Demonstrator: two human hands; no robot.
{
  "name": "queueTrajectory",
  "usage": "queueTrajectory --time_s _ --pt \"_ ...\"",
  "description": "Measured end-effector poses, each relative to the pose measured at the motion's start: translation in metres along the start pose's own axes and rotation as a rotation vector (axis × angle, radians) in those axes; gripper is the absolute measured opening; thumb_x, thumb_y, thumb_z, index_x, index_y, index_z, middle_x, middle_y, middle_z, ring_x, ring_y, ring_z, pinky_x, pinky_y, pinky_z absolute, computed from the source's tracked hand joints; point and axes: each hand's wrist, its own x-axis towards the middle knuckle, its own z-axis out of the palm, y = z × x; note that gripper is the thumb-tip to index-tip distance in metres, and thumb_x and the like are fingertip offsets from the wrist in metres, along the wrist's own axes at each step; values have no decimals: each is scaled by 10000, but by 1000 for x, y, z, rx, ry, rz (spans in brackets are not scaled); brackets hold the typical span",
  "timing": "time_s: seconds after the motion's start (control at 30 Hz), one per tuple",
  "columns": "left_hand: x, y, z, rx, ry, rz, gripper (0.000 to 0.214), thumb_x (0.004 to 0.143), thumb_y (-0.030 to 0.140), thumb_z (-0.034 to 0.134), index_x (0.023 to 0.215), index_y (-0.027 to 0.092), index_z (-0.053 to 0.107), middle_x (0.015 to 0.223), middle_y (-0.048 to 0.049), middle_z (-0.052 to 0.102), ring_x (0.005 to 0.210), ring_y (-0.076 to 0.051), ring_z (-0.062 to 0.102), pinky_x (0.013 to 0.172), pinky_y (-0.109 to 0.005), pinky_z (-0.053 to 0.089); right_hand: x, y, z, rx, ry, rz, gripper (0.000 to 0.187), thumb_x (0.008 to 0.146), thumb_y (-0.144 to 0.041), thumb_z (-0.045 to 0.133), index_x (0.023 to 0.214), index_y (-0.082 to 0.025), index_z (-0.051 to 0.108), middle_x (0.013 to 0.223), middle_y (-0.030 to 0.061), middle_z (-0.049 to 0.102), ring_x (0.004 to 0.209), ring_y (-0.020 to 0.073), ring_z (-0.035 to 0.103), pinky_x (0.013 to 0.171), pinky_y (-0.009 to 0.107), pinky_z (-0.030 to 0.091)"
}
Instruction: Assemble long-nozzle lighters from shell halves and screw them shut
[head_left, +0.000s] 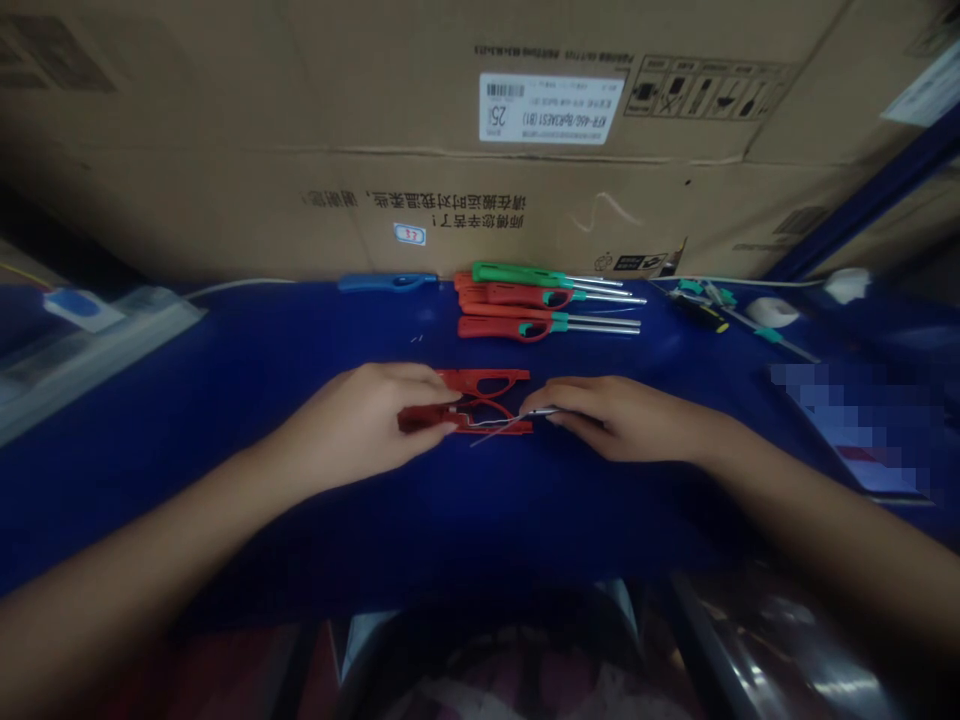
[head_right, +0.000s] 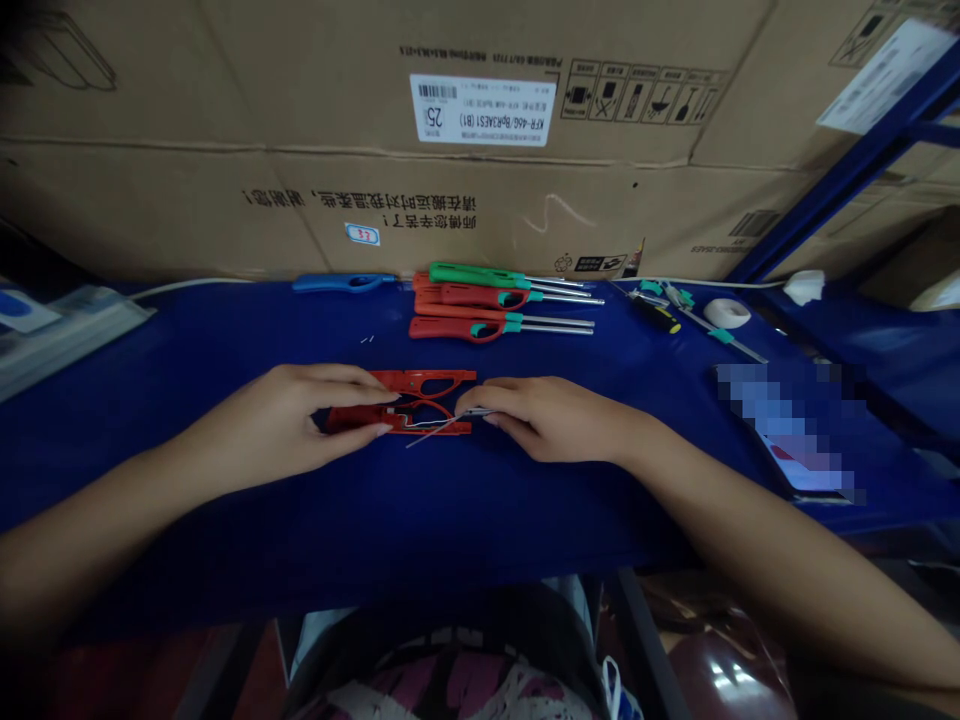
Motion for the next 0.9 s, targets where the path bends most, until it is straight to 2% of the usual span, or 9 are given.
queueTrajectory --time_s 0.1,0.23,0.4,0.5,0.9 --pt "-2 -1 -3 132 -63 39 313 891 423 693 1170 297 757 1189 -29 746 1043 -249 717 843 -338 586 0 -1 -1 -1 -13 8 363 1005 -149 470 1329 -258 591 1285 53 677 1121 185 672 936 320 525" --pt "-2 -3 -3 117 -108 73 301 917 371 668 1201 301 742 1142 -36 755 1035 -244 713 892 -356 580 1 -1 0 -9 -24 16 350 1019 -164 453 1331 -255 582 1301 56 667 1143 185 661 949 323 522" --pt "-1 -3 3 35 -99 119 305 975 336 615 1262 298 710 1207 -38 732 1111 -230 686 994 -365 543 0 1 0 3 -20 8 359 1014 -162 460 1337 -259 584 1282 58 677 1099 180 675 922 313 528" --pt "0 -1 7 13 -100 145 308 1003 308 576 1287 291 694 1225 -39 711 1134 -221 672 999 -357 538 0 2 0 12 -15 9 363 1008 -154 464 1334 -253 588 1267 63 684 1072 179 681 918 316 528" --pt "0 -4 14 -67 -66 154 255 1000 331 590 1183 257 751 1201 -42 733 1115 -211 689 1042 -350 529 0 2 -3 -28 -21 33 368 1002 -141 458 1333 -252 576 1290 53 677 1125 183 670 938 320 526"
